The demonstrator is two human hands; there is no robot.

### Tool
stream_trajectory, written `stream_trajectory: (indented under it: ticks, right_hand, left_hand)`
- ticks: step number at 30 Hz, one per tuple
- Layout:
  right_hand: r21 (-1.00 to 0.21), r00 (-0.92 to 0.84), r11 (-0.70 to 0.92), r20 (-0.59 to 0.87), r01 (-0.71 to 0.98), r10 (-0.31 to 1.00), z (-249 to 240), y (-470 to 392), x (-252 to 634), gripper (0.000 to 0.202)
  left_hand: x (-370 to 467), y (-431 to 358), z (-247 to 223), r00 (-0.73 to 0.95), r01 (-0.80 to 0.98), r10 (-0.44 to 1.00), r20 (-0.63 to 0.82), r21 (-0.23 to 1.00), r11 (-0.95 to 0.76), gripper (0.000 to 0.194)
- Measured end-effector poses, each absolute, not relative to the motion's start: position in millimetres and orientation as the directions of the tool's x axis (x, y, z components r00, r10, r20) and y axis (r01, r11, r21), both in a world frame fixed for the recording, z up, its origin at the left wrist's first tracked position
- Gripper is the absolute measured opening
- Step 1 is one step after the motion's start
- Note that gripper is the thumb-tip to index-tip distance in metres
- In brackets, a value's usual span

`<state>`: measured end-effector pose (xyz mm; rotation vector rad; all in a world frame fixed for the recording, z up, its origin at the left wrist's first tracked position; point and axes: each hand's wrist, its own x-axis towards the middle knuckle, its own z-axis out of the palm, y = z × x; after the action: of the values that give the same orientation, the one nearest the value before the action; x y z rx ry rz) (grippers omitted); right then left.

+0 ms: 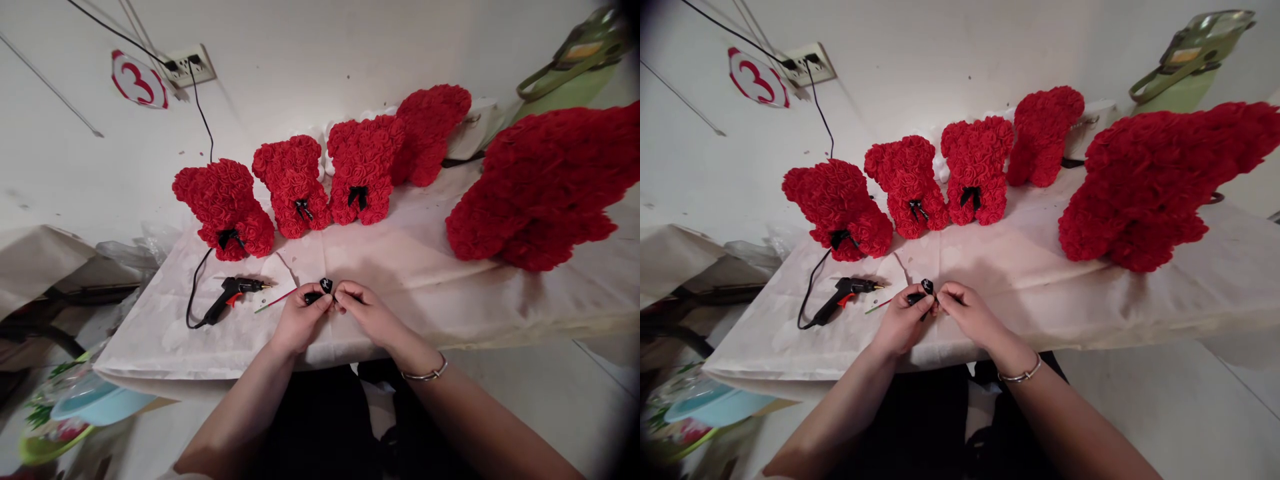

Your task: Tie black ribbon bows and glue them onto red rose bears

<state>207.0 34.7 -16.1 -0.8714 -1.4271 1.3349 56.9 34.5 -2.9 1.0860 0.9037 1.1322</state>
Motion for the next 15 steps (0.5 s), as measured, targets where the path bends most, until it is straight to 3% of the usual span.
stream_trajectory:
  ticks: [10, 15]
  right_hand:
    - [-0.967, -0.187, 0.11, 0.154, -0.23, 0.97, -23.1, 38.7, 207.4, 0.03]
    - [-0.974, -0.199, 0.111, 0.151, -0.199, 0.968, -20.9, 37.0, 207.4, 0.03]
  left_hand:
    - [53.6, 40.3, -1.8, 0.149, -0.306, 0.988, -0.036, 0.949, 0.081, 0.047]
    - [54.3, 36.5, -3.5, 0.207, -0.223, 0.978, -0.019, 0.973, 0.066, 0.038]
